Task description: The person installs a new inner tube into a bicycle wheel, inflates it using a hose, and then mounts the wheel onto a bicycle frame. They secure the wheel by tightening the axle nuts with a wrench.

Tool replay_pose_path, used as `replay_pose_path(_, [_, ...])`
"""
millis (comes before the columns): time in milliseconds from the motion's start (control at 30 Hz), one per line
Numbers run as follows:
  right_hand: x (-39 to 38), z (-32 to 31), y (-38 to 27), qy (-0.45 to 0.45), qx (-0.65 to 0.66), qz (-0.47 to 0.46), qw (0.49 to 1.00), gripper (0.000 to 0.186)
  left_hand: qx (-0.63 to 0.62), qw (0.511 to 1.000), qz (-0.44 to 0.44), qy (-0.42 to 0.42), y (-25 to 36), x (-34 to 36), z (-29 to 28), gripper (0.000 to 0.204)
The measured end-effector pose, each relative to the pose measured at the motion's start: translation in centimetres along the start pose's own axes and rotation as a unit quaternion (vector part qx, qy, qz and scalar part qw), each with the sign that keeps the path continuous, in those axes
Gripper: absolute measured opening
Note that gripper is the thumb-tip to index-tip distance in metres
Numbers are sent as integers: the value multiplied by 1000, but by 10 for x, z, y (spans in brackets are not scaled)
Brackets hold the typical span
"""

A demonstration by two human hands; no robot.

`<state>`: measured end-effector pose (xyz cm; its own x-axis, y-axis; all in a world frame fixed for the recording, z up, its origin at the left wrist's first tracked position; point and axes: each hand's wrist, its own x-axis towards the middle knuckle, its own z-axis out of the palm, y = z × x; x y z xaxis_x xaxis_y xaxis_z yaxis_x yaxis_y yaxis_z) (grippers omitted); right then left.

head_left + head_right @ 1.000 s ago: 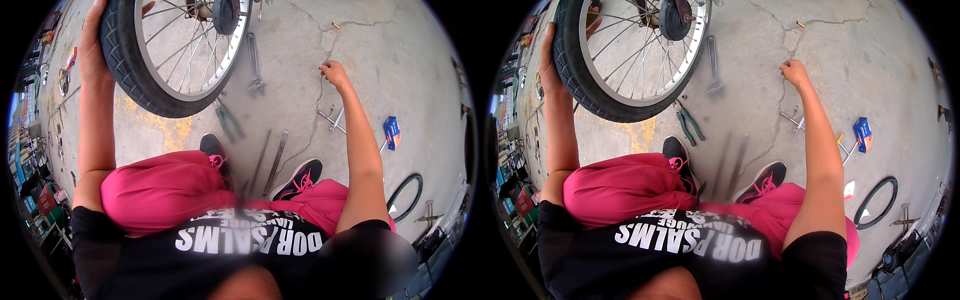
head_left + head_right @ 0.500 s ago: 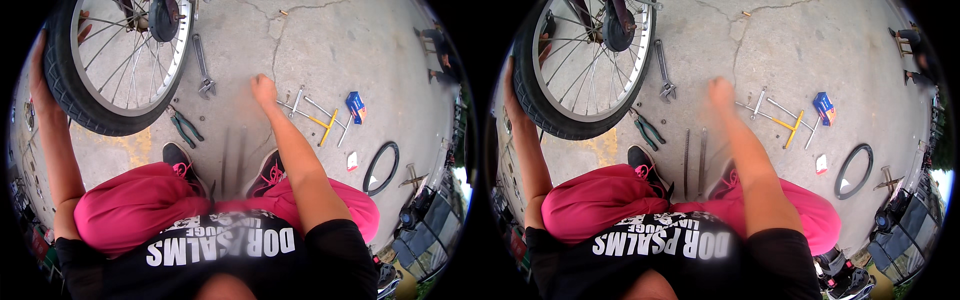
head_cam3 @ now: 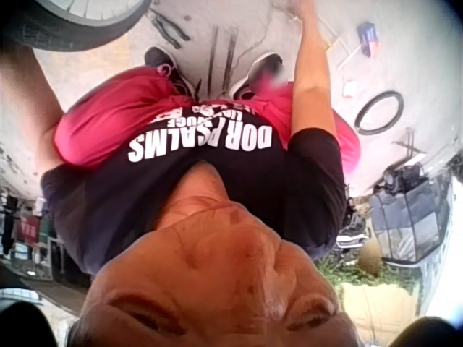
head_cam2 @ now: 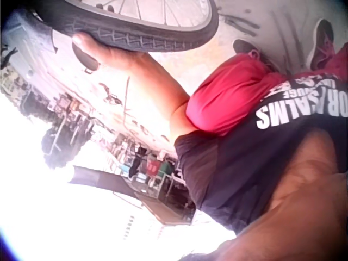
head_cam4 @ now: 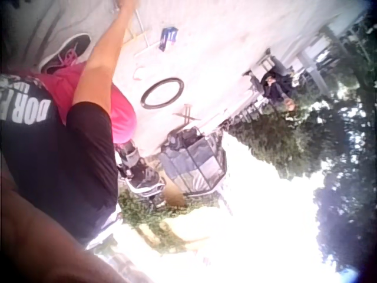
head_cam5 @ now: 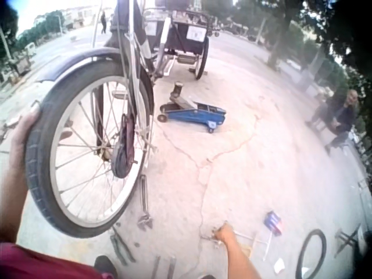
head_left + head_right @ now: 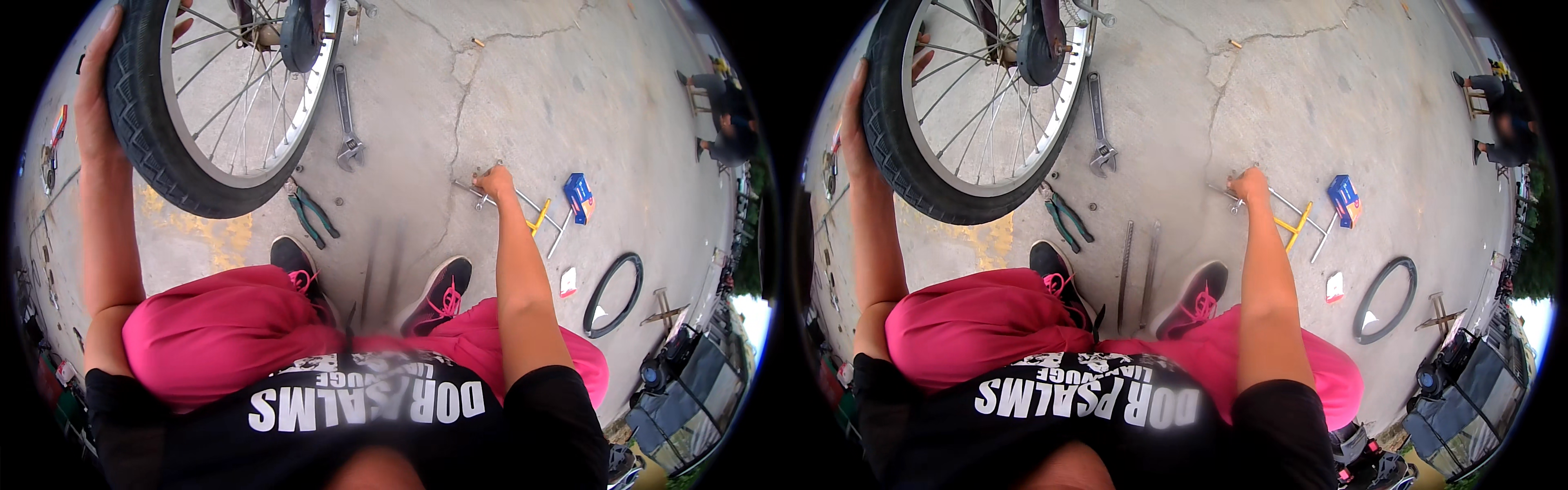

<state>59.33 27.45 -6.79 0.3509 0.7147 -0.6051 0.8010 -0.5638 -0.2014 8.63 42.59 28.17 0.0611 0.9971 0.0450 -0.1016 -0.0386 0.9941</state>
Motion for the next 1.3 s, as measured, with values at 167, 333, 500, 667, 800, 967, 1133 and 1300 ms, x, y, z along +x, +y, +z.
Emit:
replay_pose_path(167, [-3,-74,-64,-146,142,-25,979,16,22,999,27,-27,-1,-3,-2,57])
replay_pose_path(333, [-80,-138,-231,-23,415,-330,847,21,38,998,51,-11,5,-1,7,62])
replay_pose_path(500, [-129,-158,-336,28,430,-478,766,19,77,996,37,-11,8,-3,2,66])
replay_pose_path(667, [-89,-163,-378,100,580,-438,680,24,64,997,32,-20,7,-1,5,66])
replay_pose_path(800, [-66,-184,-397,1,614,-415,671,27,57,998,20,-19,12,-6,2,66])
replay_pose_path(967, [-57,-201,-418,-58,566,-326,755,32,40,999,25,-7,15,-9,14,66])
replay_pose_path(1133, [-38,-204,-426,-134,541,-367,745,29,56,998,15,-11,20,-12,16,71])
replay_pose_path(1300, [-48,-202,-433,-212,565,-392,694,25,52,998,15,-11,19,-11,13,73])
